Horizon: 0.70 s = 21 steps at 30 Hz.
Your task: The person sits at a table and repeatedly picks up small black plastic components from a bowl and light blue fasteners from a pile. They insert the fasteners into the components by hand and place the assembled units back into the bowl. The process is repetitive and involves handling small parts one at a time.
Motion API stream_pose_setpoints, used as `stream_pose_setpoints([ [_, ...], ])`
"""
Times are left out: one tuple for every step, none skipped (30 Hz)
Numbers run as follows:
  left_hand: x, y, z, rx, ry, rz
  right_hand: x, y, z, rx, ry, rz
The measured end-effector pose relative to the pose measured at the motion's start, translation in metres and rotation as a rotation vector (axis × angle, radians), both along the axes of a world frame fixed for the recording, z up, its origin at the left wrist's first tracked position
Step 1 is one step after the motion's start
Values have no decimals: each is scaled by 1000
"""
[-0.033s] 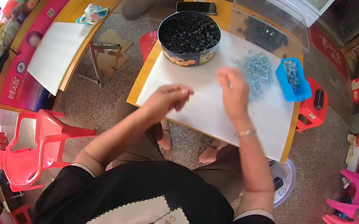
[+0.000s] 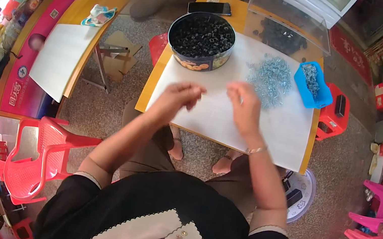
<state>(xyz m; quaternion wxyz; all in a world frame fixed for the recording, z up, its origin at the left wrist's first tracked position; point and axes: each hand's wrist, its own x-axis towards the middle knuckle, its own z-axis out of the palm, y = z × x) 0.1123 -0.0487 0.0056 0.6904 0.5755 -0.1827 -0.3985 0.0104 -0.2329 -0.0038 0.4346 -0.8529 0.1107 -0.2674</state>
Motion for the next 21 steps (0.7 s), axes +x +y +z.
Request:
stream_pose_setpoints([
  [15,-6,8,21,-163,30,-14,16,-3,82,42,-7],
  [36,-14,6,52,-325,115,-24,29,-8,166,84,-8],
  [56,-24,6,81,-487,196,-34,39,-15,196,86,4],
  [71,-34,11,137,-638,206,-44,46,-23,224,89,10],
  [85,-44,17,193,-790,217,-52,51,-28,253,91,17],
  [99,-53,15,227,-897,178,-57,55,-27,273,93,22],
  [113,-62,7,261,-1003,139,-62,59,-25,291,96,28],
  [122,-69,1,295,-1109,99,-65,60,-23,311,98,34],
  [126,-76,-1,360,-1128,18,-69,60,-21,305,106,31],
  [130,-83,-3,425,-1146,-61,-73,59,-18,299,114,30],
  [134,-89,-4,493,-1163,-139,-75,58,-16,293,123,31],
  [136,-93,-8,516,-1224,-169,-76,57,-15,289,121,27],
  [140,-95,-11,513,-1222,-180,-78,56,-14,284,119,26],
  [144,-96,-14,512,-1220,-189,-79,56,-13,280,117,27],
  [143,-98,-14,507,-1217,-207,-81,55,-14,284,112,25],
  [142,-98,-14,504,-1202,-187,-82,55,-14,288,107,24],
  [141,-97,-15,501,-1186,-166,-83,54,-14,291,102,24],
  [140,-96,-15,500,-1171,-144,-83,55,-15,294,98,23],
  [139,-94,-15,465,-1167,-45,-83,56,-17,297,93,23],
  [138,-91,-15,430,-1160,54,-82,57,-17,300,88,24],
  [136,-88,-14,395,-1150,154,-82,58,-17,300,91,28],
])
